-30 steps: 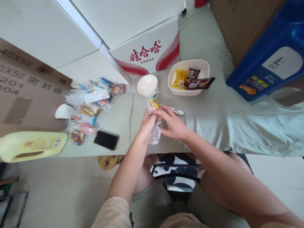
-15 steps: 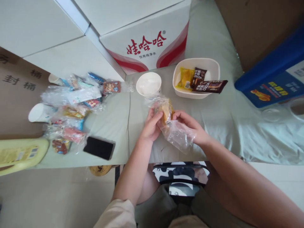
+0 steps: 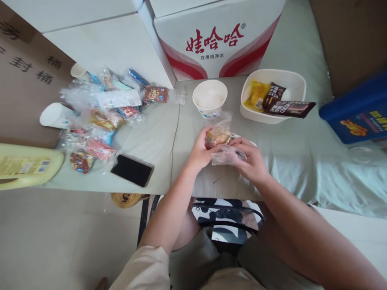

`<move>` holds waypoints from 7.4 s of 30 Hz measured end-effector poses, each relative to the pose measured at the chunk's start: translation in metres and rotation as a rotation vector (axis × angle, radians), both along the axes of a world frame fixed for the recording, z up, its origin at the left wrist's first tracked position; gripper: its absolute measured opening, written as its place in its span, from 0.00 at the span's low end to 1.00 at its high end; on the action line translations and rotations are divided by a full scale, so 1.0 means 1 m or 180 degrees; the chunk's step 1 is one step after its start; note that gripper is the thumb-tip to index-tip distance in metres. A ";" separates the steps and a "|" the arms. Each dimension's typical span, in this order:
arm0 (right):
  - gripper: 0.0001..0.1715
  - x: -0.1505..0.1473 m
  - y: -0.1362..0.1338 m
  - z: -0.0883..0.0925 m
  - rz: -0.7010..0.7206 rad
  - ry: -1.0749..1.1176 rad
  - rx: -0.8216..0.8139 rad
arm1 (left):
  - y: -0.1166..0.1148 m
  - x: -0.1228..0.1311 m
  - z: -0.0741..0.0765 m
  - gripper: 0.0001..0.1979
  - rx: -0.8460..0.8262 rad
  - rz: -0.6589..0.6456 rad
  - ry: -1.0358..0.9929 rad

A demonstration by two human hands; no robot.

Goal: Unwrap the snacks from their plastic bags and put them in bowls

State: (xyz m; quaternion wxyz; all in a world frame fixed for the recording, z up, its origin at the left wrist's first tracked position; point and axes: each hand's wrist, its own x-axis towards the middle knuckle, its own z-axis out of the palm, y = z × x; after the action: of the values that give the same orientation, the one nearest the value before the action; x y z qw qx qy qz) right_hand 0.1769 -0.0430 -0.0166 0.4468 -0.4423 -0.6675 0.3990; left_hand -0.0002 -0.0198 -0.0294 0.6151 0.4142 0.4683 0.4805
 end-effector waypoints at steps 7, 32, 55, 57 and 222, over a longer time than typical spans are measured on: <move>0.15 -0.005 0.004 -0.007 -0.0750 0.0068 -0.0911 | -0.006 0.006 0.005 0.50 0.0160 -0.0553 -0.0439; 0.23 0.020 0.007 -0.008 0.0015 -0.1058 0.0886 | 0.000 0.014 0.008 0.40 -0.0366 -0.0015 -0.0509; 0.18 0.018 0.008 -0.002 -0.0035 -0.0465 0.0466 | 0.001 0.015 0.021 0.34 -0.0561 0.0050 -0.0628; 0.17 0.017 0.008 -0.001 -0.0090 -0.0497 0.0426 | 0.001 0.015 0.020 0.34 -0.0537 0.0078 -0.0617; 0.07 0.025 0.014 -0.002 -0.0119 -0.1106 0.0433 | 0.019 -0.015 0.008 0.10 -0.0037 0.0849 0.0211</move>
State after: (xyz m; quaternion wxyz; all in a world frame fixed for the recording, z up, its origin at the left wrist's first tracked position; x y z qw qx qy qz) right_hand 0.2022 -0.0287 -0.0184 0.3610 -0.4857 -0.7517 0.2622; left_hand -0.0157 -0.0004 -0.0212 0.5323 0.3604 0.5420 0.5412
